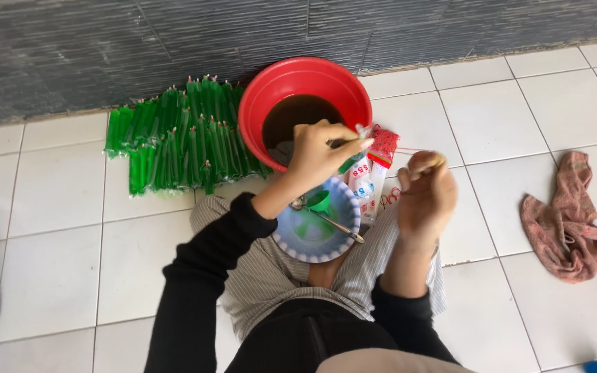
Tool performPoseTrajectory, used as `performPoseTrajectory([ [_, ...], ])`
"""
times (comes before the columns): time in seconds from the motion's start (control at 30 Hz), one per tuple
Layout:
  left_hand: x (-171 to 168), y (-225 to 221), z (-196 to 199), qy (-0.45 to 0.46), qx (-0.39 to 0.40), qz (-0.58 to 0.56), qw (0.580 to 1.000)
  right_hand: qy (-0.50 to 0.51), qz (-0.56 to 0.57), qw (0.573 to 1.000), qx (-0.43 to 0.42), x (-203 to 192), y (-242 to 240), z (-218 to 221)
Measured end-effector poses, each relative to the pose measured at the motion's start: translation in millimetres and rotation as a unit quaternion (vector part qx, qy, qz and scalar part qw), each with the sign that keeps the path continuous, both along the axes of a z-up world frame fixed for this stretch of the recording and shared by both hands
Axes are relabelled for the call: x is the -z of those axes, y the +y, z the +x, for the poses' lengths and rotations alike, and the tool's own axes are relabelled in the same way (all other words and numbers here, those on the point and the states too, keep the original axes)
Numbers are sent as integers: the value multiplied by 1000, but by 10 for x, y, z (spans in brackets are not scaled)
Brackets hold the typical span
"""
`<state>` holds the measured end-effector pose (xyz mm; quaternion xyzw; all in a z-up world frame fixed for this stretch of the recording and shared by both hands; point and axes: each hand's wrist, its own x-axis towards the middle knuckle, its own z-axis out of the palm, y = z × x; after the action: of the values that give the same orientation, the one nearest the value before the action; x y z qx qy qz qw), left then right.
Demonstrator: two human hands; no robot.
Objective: The person fills small plastic bags with a dark liquid using a funnel and a ladle, then ties each bag shut by hand.
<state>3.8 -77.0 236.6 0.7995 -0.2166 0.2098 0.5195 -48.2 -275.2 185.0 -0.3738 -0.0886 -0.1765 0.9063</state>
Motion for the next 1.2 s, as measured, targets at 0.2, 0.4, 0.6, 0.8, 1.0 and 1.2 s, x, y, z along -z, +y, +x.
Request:
performPoseTrajectory([
  [0.2,-870,33,-54,197,242,-6,950,-298,-91,945,102,1111,1571,353],
  [0.4,-1040,470,59,188,213,111,952,-343,14,933,-108,317,1222,1372],
  [0.6,-789,345,276,137,209,48,967,-129,-142,945,264,-311,1279,-65],
  [0.8,-882,282,286,113,240,62,962,-211,-40,968,132,108,1415,798],
  [1.0,-850,194,260,95,258,48,960,-111,-15,982,149,-418,1014,151],
  [1.2,-1293,201,-57,116,282,69,950,-171,30,984,42,-162,1676,209],
])
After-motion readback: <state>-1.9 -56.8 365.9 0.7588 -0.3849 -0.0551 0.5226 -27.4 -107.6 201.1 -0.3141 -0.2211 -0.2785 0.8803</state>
